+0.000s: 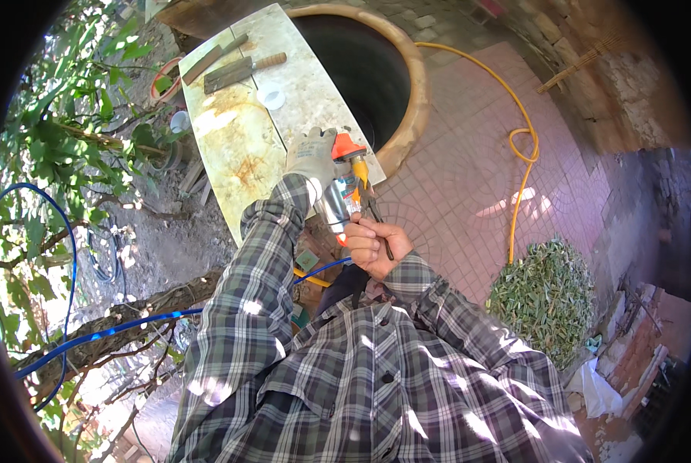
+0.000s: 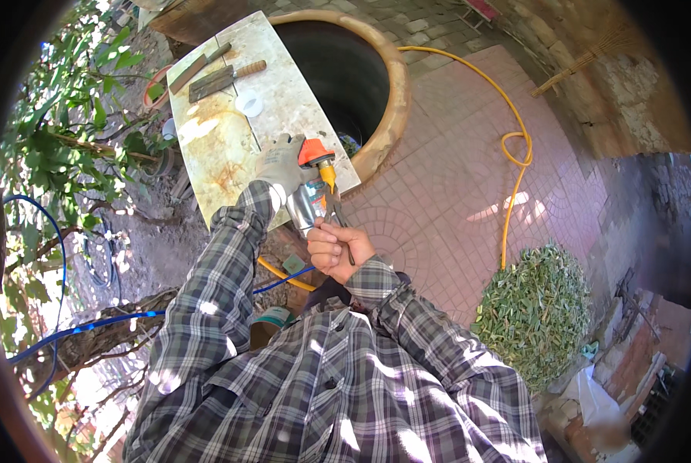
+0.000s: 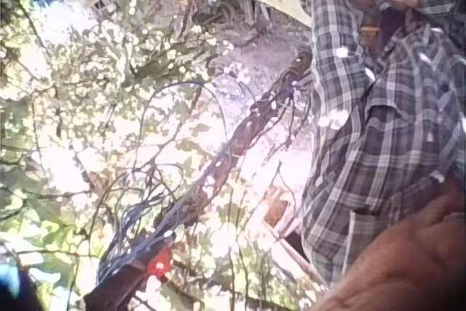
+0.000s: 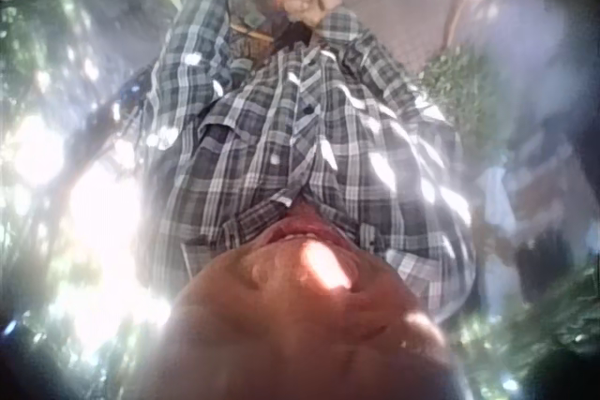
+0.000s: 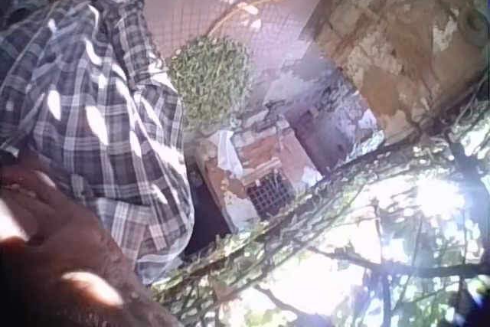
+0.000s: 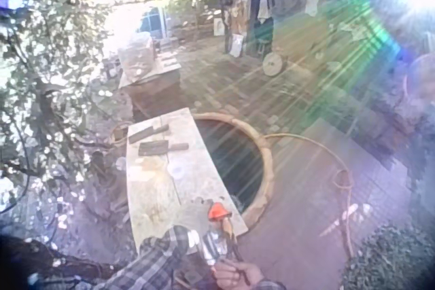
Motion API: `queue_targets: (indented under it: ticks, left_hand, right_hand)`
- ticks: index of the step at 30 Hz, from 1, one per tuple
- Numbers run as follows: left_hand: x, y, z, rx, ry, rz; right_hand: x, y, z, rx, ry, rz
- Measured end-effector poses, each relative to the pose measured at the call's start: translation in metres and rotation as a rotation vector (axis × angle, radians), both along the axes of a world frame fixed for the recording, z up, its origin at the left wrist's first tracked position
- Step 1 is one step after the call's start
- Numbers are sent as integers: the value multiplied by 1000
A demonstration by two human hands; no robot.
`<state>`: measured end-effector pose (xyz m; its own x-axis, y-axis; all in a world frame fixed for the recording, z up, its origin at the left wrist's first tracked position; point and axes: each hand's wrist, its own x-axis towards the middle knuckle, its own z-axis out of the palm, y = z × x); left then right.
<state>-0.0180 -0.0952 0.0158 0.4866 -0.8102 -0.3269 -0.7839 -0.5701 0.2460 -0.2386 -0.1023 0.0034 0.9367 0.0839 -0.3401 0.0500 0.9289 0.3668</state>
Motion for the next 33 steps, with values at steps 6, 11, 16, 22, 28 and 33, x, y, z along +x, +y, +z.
queue_targets:
  ticks: [6,11,16,22,28,33]
  left_hand:
    - [1,4,-7,-14,10,19]
    - [3,1,-7,-52,-9,-46]
    - [37,17,-28,-409,702,173]
    - [-26,-10,-11,-188,-198,122]
    - [-16,-29,-11,-59,-234,-76]
    - [-8,-27,-4,-31,-173,-192]
  right_hand:
    - [-8,-12,-22,-956,551,520]
    - [1,-7,-24,-741,562,431]
    - [15,-6,-14,-614,442,417]
    - [16,-12,-17,-385,320,397]
    - [2,-18,-33,-580,301,449]
    - [-8,-18,-39,-313,35,365]
